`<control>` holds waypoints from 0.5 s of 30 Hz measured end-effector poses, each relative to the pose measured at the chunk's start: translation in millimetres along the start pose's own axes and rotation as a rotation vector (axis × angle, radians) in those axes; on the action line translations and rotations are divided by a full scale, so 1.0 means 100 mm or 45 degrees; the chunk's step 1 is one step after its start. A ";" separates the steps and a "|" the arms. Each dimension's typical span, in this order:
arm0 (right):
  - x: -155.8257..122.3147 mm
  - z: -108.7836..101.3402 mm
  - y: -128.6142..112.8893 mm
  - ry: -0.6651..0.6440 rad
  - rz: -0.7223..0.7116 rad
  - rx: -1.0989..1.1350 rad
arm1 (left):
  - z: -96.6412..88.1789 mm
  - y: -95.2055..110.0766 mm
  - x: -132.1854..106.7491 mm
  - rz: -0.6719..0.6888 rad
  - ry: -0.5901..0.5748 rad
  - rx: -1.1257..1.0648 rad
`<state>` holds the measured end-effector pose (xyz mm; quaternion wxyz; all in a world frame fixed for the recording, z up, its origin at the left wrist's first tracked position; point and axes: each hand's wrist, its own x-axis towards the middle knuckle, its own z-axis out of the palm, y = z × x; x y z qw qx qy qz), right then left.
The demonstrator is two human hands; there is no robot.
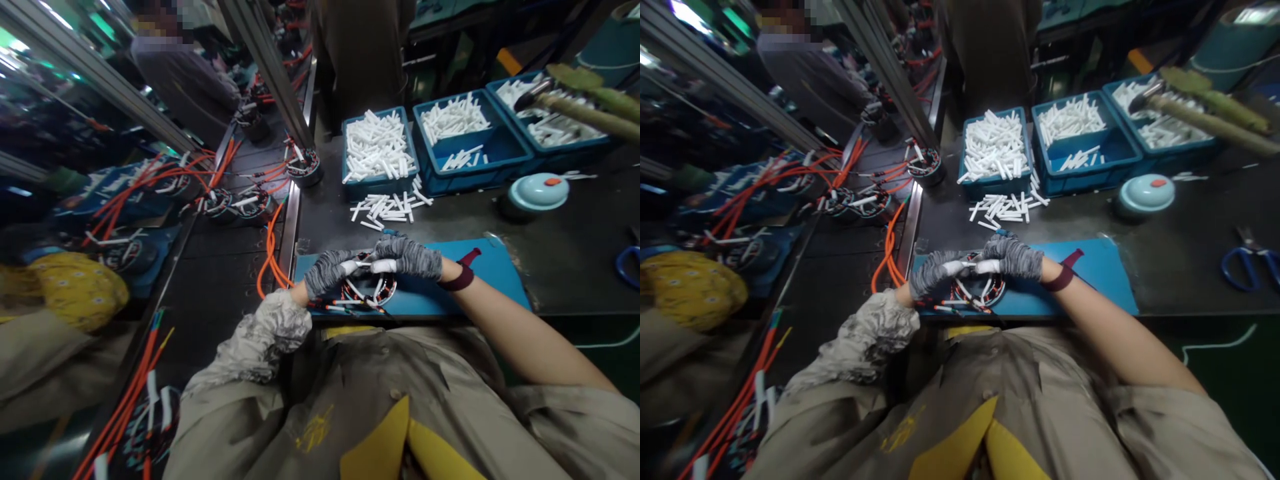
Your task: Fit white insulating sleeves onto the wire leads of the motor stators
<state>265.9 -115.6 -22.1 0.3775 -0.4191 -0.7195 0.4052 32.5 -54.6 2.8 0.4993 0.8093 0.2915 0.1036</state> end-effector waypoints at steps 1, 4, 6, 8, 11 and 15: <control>0.00 0.02 0.01 -0.049 0.005 0.046 | 0.02 -0.03 0.00 -0.020 0.018 -0.075; -0.02 0.12 0.03 0.006 0.054 0.154 | 0.08 -0.09 -0.03 -0.052 0.064 -0.203; -0.03 0.20 0.04 0.092 0.088 0.182 | 0.11 -0.10 -0.05 -0.039 0.091 -0.295; -0.04 0.25 0.03 0.150 0.105 0.221 | 0.13 -0.09 -0.07 -0.036 0.119 -0.379; -0.04 0.28 0.01 0.169 0.109 0.284 | 0.14 -0.07 -0.08 -0.051 0.158 -0.387; -0.03 0.25 0.00 0.139 0.108 0.216 | 0.16 -0.10 -0.10 -0.053 0.172 -0.340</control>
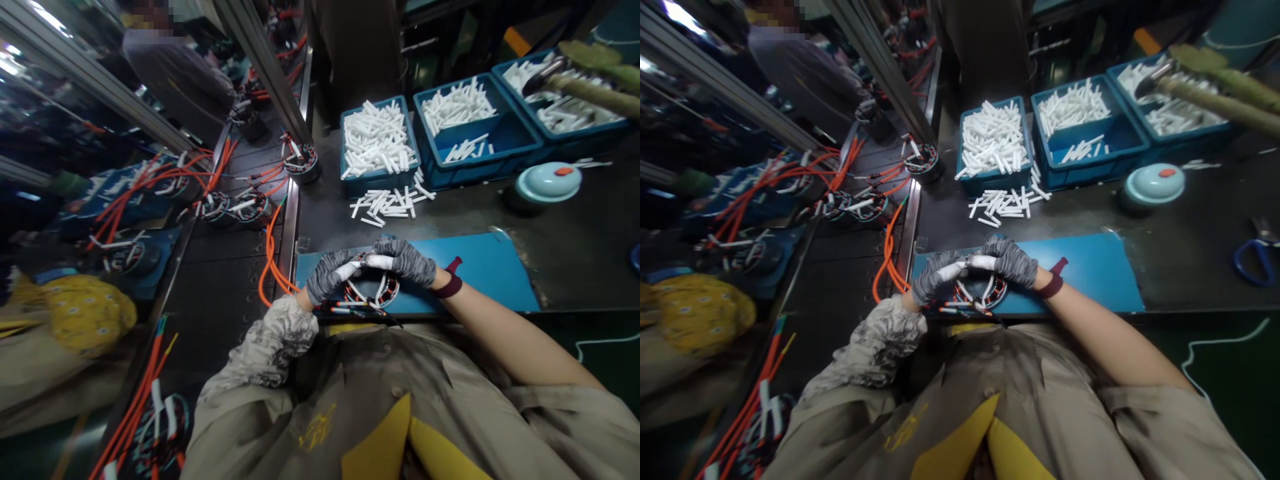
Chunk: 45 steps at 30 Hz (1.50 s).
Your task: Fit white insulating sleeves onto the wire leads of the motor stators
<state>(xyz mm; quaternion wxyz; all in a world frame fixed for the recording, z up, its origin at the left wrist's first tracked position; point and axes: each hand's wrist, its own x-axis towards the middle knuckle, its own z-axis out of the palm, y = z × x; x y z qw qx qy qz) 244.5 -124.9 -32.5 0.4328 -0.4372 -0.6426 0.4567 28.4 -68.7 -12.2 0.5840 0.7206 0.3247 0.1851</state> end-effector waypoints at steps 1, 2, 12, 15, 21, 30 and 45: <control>0.00 -0.01 0.00 -0.007 -0.004 -0.070 | 0.00 -0.01 0.00 -0.001 -0.006 -0.004; 0.00 -0.02 0.00 -0.021 -0.008 -0.145 | -0.01 -0.01 -0.01 -0.001 -0.019 -0.007; -0.05 -0.02 -0.04 0.032 -0.177 -0.650 | -0.07 0.41 0.05 -0.077 -0.277 1.226; -0.16 -0.17 0.00 0.018 -0.295 -0.722 | 0.00 0.51 0.12 -0.139 -0.410 1.469; -0.26 -0.35 0.09 -0.062 -0.317 -0.518 | 0.25 0.60 0.23 -0.132 -0.474 1.673; -0.18 -0.36 0.07 -0.076 -0.480 -0.671 | 0.34 0.53 0.17 -0.160 -0.274 1.279; -0.30 -0.08 -0.08 0.129 -0.549 -1.278 | 0.23 0.52 -0.13 -0.552 -0.158 -0.117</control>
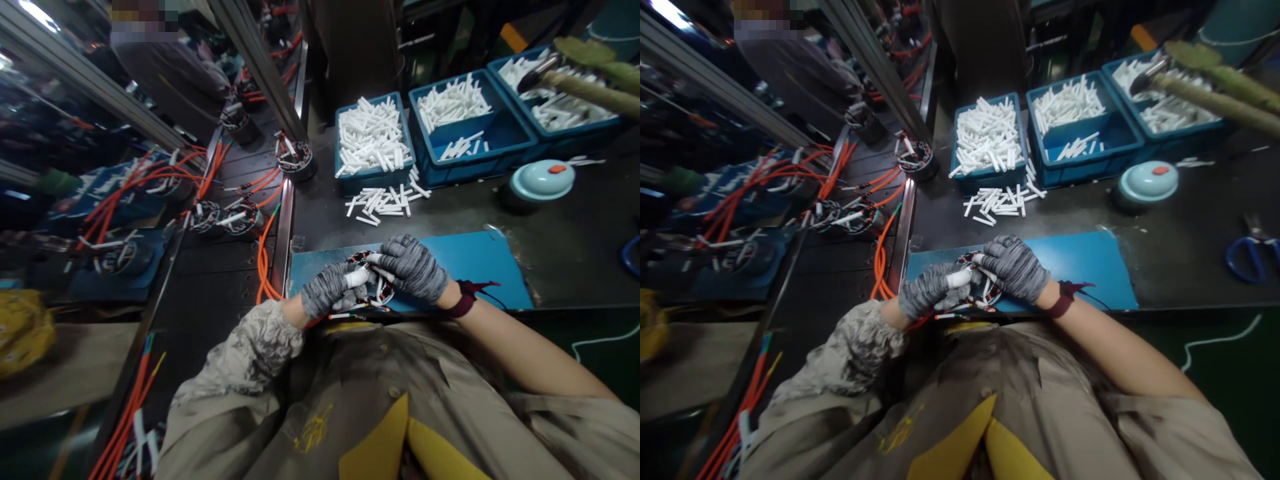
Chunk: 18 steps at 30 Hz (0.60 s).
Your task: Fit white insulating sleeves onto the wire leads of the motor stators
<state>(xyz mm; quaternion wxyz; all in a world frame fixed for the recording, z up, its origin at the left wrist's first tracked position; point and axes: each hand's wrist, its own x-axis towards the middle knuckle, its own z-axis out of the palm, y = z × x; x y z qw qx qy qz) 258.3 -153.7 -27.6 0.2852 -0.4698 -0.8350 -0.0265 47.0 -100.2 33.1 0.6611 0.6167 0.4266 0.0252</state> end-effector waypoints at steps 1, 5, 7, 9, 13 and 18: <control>0.00 0.00 0.00 -0.009 -0.042 -0.026 | 0.01 -0.01 0.02 0.048 0.053 0.075; 0.01 -0.02 0.00 -0.020 -0.194 -0.131 | 0.02 -0.02 0.13 0.244 0.227 0.723; 0.01 -0.02 0.03 -0.019 -0.234 -0.117 | 0.00 0.01 0.17 0.312 0.264 1.090; 0.02 0.00 0.09 -0.021 -0.227 -0.063 | -0.05 0.07 0.21 0.371 0.262 1.381; 0.03 0.05 0.21 -0.075 -0.184 0.028 | -0.17 0.18 0.31 0.473 0.081 1.756; -0.01 0.08 0.21 -0.108 -0.005 -0.059 | -0.19 0.11 0.33 0.503 0.210 1.877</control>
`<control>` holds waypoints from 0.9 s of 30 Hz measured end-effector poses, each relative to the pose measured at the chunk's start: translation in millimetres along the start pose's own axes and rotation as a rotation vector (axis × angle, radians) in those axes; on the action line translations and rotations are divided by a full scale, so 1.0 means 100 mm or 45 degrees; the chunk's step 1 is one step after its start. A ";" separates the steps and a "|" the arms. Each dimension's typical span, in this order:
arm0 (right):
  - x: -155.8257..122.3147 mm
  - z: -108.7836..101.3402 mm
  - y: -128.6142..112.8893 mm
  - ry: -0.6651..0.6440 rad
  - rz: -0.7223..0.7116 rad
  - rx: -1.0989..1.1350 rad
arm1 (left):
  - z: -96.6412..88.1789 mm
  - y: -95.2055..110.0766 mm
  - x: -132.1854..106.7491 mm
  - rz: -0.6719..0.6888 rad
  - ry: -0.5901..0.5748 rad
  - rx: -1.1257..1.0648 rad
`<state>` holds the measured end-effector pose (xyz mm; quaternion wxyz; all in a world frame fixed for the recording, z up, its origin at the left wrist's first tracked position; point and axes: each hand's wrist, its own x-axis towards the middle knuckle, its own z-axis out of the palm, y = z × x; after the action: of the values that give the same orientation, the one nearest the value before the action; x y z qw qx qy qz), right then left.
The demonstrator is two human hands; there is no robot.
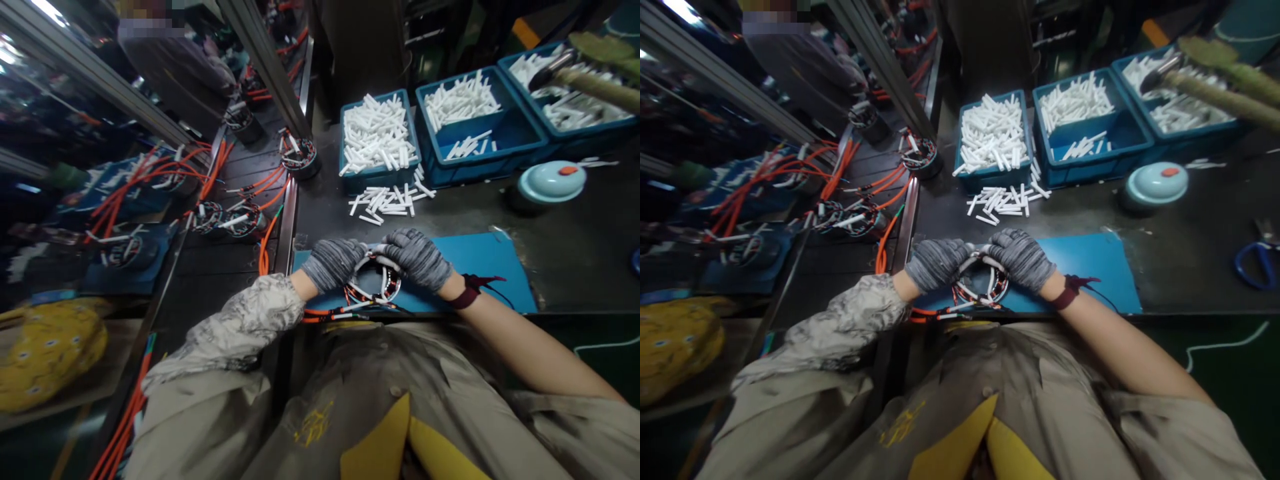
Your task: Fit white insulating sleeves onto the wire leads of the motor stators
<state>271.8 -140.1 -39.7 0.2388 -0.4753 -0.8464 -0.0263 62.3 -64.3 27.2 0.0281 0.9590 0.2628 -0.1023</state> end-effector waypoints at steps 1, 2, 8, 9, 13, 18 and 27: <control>0.00 0.00 -0.01 -0.014 0.039 -0.012 | 0.03 0.02 -0.04 -0.085 0.064 0.013; -0.01 -0.01 -0.02 -0.037 0.060 -0.011 | 0.07 0.04 -0.09 -0.169 0.114 0.022; 0.07 -0.02 -0.06 -0.061 -0.014 0.099 | 0.13 0.12 -0.25 -0.370 -0.011 -0.117; 0.08 -0.02 -0.06 -0.056 -0.045 0.103 | 0.10 0.13 -0.22 -0.366 -0.061 -0.164; 0.08 0.02 -0.02 -0.048 -0.134 0.094 | -0.02 0.20 0.03 -0.309 -0.266 -0.295; 0.03 0.09 0.09 -0.015 -0.083 0.224 | -0.07 0.20 0.14 -0.293 -0.247 -0.451; 0.06 -0.12 -0.09 0.004 0.246 0.773 | 0.18 -0.04 -0.68 -0.491 -0.134 -1.399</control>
<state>266.5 -143.3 -24.4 0.3723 -0.4605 -0.7662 0.2496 -0.5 -96.9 24.1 0.5151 0.7322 0.4455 -0.0017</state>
